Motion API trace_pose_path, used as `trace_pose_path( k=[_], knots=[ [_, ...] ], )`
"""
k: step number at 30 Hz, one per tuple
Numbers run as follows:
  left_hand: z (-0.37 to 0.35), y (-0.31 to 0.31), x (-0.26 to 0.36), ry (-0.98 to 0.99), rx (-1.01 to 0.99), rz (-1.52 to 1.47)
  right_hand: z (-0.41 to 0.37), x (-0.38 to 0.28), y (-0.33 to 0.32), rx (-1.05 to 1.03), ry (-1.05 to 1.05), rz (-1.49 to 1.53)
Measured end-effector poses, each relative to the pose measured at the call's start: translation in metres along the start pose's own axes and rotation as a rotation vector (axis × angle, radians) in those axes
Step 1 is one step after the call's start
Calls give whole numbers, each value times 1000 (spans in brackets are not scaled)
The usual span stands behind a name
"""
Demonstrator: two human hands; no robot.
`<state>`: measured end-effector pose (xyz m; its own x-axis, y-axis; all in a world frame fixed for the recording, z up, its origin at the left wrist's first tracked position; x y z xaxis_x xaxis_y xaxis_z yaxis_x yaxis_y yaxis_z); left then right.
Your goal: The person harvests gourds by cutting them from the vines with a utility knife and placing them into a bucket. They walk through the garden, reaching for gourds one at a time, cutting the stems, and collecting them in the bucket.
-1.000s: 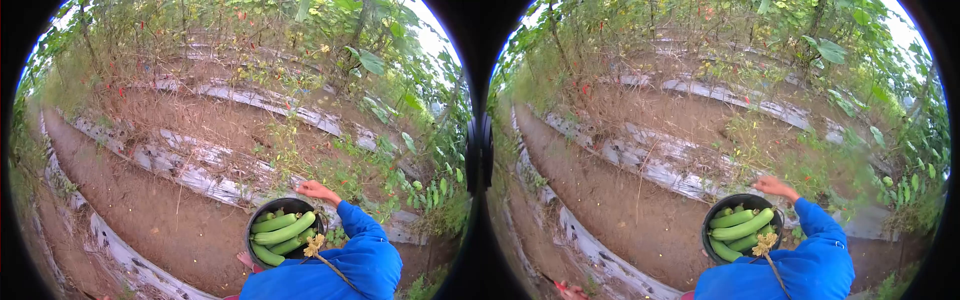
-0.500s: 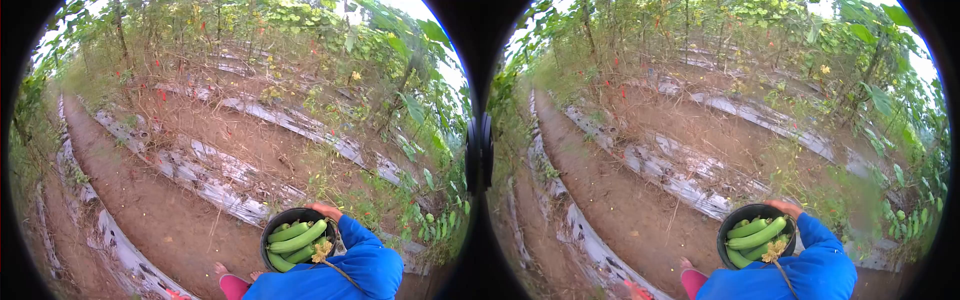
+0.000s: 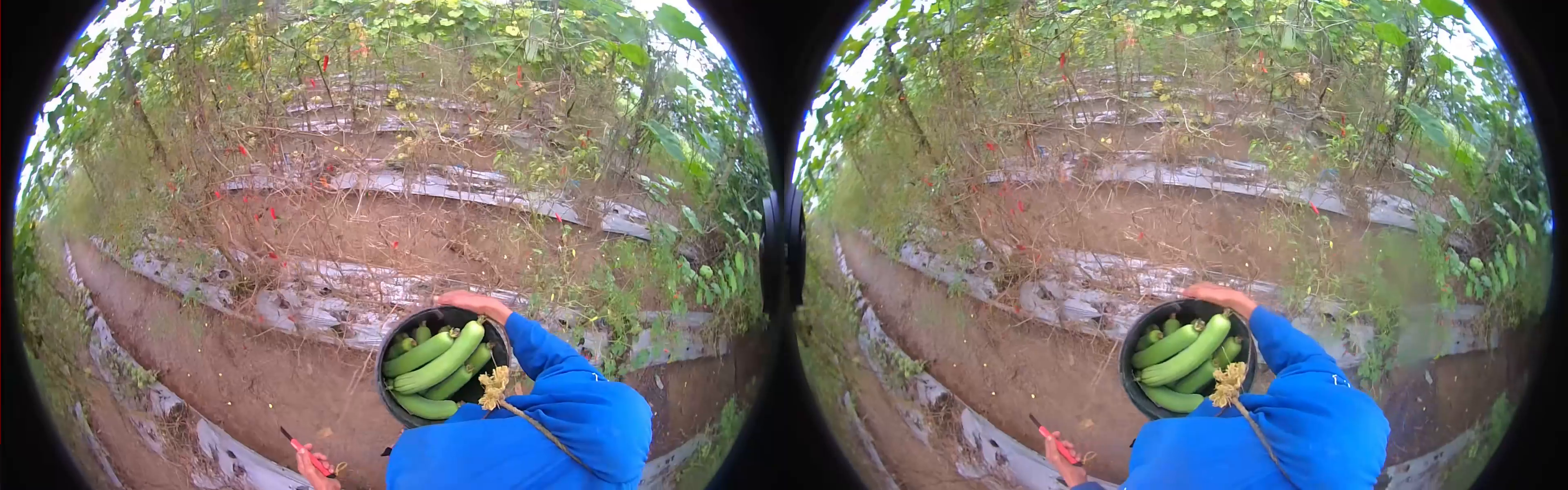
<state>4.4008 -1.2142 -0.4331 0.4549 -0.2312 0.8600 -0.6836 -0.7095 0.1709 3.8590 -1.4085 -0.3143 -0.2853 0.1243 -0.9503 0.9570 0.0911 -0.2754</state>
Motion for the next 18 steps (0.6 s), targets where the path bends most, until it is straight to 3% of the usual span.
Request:
trace_pose_path(
  k=[2,3,6,8,9,10,12,13,14,15,16,17,18],
  knots=[
    [25,-6,46,116,48,12,15,-40,23,36,-85,122],
    [36,-8,60,121,42,17,30,-47,40,-38,-74,74],
    [59,-12,104,171,80,5,72,-51,78,-162,-139,294],
    [65,-16,124,181,118,21,19,-172,105,-174,-653,-115],
    [77,-18,124,185,121,27,129,-50,131,-289,-89,-179],
    [92,-19,118,153,100,-10,118,-61,138,-295,-88,-174],
    [108,-20,116,139,129,-84,79,-152,138,-236,-522,72],
    [109,-10,120,109,123,-62,106,-143,153,-275,-499,-1],
    [113,-8,124,80,132,-51,88,-186,163,-222,-652,2],
    [123,-15,129,103,210,-106,155,-118,183,-320,-728,-101],
    [139,-9,129,78,178,-96,220,-63,220,-406,92,-236],
    [152,-6,128,51,141,-82,236,-51,224,-396,-160,75],
    [159,-18,135,72,205,-120,179,-161,231,-321,-289,250]
  ],
)
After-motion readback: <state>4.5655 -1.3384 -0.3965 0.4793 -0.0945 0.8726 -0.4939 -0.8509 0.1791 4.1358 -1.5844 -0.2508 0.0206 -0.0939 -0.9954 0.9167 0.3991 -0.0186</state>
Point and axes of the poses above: each hand's wrist, its own z-axis towards the middle knuckle, its own y-axis out of the palm, x = y × z, the point moved 9 cm from there along z, towards the middle knuckle, and after that the axes turned 12 degrees about x, right-handed, at the moved point
